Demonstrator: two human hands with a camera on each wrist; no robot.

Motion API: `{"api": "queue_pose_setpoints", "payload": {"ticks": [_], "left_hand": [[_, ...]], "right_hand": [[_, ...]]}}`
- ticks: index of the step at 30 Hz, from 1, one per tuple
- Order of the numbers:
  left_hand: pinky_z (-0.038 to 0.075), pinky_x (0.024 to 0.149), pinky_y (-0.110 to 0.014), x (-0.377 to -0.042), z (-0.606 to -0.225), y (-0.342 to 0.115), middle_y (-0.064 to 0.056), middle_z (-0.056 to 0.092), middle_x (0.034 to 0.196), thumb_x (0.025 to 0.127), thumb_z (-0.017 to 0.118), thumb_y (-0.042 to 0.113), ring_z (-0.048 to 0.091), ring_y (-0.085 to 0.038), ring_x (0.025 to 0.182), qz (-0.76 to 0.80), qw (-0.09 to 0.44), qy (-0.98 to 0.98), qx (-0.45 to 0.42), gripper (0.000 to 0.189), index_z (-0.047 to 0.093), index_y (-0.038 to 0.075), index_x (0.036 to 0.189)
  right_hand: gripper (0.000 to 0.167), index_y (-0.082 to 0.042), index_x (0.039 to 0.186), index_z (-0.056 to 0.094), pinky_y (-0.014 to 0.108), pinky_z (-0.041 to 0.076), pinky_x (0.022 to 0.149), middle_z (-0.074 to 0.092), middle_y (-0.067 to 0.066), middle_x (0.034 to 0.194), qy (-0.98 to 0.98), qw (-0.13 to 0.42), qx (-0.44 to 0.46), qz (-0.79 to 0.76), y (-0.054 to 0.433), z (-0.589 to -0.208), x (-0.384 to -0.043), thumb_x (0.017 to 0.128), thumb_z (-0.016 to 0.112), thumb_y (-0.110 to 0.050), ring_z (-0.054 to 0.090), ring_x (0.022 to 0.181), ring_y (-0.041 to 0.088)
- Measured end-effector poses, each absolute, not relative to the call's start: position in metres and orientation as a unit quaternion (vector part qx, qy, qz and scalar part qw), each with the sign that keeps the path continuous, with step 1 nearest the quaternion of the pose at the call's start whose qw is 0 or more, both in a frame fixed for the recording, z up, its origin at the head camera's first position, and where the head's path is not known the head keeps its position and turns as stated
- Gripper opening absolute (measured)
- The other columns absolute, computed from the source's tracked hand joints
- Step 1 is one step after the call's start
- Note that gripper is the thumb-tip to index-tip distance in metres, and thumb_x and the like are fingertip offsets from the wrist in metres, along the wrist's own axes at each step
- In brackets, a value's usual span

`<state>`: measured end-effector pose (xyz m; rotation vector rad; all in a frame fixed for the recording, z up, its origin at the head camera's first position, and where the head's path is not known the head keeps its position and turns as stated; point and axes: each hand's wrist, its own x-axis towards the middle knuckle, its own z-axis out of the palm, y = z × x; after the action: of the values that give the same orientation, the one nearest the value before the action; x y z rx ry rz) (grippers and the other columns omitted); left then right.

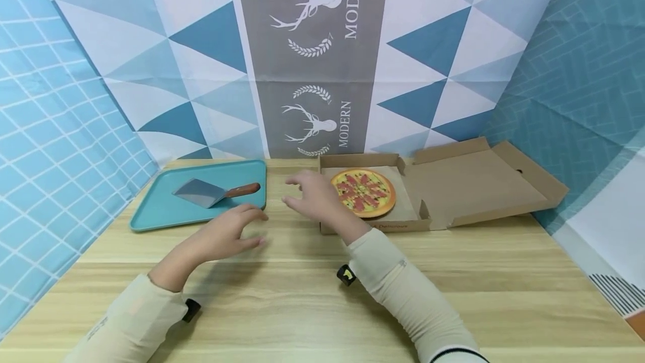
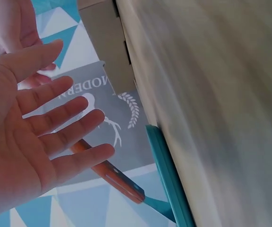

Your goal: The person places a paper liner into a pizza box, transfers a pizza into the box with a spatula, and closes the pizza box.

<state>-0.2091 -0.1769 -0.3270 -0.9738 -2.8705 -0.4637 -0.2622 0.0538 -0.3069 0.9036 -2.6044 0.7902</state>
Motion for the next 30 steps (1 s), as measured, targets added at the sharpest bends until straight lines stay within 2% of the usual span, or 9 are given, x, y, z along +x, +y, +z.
{"api": "queue_pose_setpoints", "payload": {"ticks": [4,15,19,23,27,30], "left_hand": [[0.051,0.088,-0.044,-0.214,-0.322,-0.17,-0.013,0.06,0.12,0.09,0.072,0.024,0.06,-0.028,0.106,-0.158,0.043,-0.932,-0.324,0.04,0.062,0.002,0.122],[0.05,0.091,-0.043,-0.223,-0.314,-0.151,-0.013,0.056,0.126,0.09,0.072,0.023,0.058,-0.028,0.112,-0.179,0.067,-0.921,-0.338,0.04,0.06,0.004,0.124],[0.051,0.091,-0.042,-0.226,-0.315,-0.145,-0.013,0.056,0.127,0.089,0.073,0.022,0.058,-0.027,0.111,-0.192,0.08,-0.919,-0.334,0.041,0.061,0.004,0.124],[0.053,0.083,-0.041,-0.229,-0.317,-0.138,-0.012,0.059,0.122,0.089,0.073,0.023,0.062,-0.025,0.103,-0.216,0.112,-0.921,-0.305,0.038,0.063,0.004,0.121],[0.054,0.077,-0.04,-0.233,-0.32,-0.13,-0.011,0.061,0.119,0.09,0.072,0.025,0.064,-0.024,0.098,-0.241,0.137,-0.922,-0.271,0.035,0.065,0.006,0.119],[0.055,0.076,-0.04,-0.237,-0.322,-0.124,-0.011,0.062,0.118,0.09,0.071,0.025,0.065,-0.023,0.096,-0.265,0.134,-0.919,-0.258,0.034,0.066,0.007,0.119]], "right_hand": [[0.032,-0.006,0.114,0.071,0.036,0.054,0.074,0.066,0.008,0.108,-0.901,0.155,0.268,0.305,0.08,-0.299,-0.258,0.088,0.073,-0.025,0.064,0.09,0.022],[0.025,-0.002,0.108,0.07,0.044,0.053,0.075,0.065,0.016,0.111,-0.901,0.17,0.173,0.36,0.14,-0.285,-0.25,0.089,0.071,-0.019,0.064,0.091,0.028],[0.025,0.0,0.108,0.069,0.042,0.054,0.071,0.065,0.017,0.107,-0.903,0.165,0.141,0.372,0.156,-0.285,-0.251,0.09,0.071,-0.018,0.062,0.091,0.029],[0.026,0.001,0.108,0.068,0.036,0.052,0.067,0.064,0.017,0.101,-0.898,0.163,0.096,0.398,0.174,-0.285,-0.252,0.093,0.067,-0.02,0.06,0.088,0.029],[0.028,0.002,0.108,0.068,0.034,0.049,0.071,0.064,0.017,0.1,-0.887,0.176,0.049,0.424,0.196,-0.281,-0.25,0.095,0.065,-0.023,0.057,0.089,0.027],[0.033,0.003,0.11,0.067,0.032,0.048,0.072,0.063,0.017,0.102,-0.884,0.183,0.02,0.43,0.215,-0.277,-0.247,0.095,0.064,-0.026,0.056,0.09,0.026]]}}
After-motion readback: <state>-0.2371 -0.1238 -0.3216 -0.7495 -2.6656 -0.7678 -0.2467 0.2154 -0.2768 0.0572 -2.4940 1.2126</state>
